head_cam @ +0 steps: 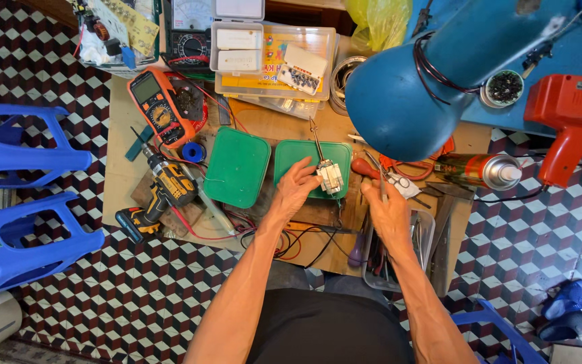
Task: The person works on a small electrical component, using a screwdriver to adjust internal parts and a heat gun to apply heat to the assembly. The person also uses a multimeter to test the component.
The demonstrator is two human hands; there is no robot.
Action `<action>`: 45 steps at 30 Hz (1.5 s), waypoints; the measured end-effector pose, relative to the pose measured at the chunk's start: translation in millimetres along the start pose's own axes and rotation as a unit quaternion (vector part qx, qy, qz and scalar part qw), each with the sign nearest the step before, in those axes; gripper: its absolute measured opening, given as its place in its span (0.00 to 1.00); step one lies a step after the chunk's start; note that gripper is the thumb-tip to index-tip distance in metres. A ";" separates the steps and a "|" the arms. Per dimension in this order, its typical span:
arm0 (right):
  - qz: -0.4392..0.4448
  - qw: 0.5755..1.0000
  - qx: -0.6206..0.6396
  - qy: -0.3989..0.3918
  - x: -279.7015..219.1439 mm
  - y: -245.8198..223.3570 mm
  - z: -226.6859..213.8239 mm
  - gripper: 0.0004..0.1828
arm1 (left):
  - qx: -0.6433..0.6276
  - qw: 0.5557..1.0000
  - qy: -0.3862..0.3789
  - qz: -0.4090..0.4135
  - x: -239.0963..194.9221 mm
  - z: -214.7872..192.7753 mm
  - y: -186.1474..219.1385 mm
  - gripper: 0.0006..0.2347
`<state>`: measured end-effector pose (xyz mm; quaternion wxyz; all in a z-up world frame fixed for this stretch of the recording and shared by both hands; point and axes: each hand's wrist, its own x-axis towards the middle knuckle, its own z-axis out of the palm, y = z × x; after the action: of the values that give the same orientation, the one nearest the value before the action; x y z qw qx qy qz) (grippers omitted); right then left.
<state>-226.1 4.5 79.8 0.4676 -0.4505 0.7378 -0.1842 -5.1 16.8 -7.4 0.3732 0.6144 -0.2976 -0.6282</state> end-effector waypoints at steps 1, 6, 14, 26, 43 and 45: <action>0.013 1.000 -0.010 -0.010 -1.1 6.8 -4.1 0.28 | 0.007 1.000 -0.002 0.000 -0.8 0.8 1.0 0.31; 0.036 0.995 -0.083 -0.049 14.5 42.8 12.1 0.26 | 0.019 1.000 -0.016 -0.008 -2.3 -2.9 8.3 0.32; -0.028 0.996 -0.082 0.003 29.3 76.1 49.2 0.22 | 0.042 0.999 -0.005 0.005 -3.4 0.7 12.5 0.38; 0.035 0.997 -0.056 0.039 11.7 84.6 84.5 0.22 | 0.042 0.999 -0.020 0.018 7.8 -4.4 3.2 0.39; -0.128 0.988 0.060 0.062 -10.4 -50.2 48.1 0.12 | 0.082 0.995 0.010 0.060 -5.5 -5.9 43.0 0.17; -0.107 0.991 0.061 0.051 -3.5 -53.2 49.0 0.12 | 0.059 0.994 -0.012 0.091 -3.0 -4.8 45.1 0.16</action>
<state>-157.5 -13.3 94.3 0.4337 -0.4875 0.6955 -0.3009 4.2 -4.9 31.4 0.3881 0.5982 -0.3937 -0.5800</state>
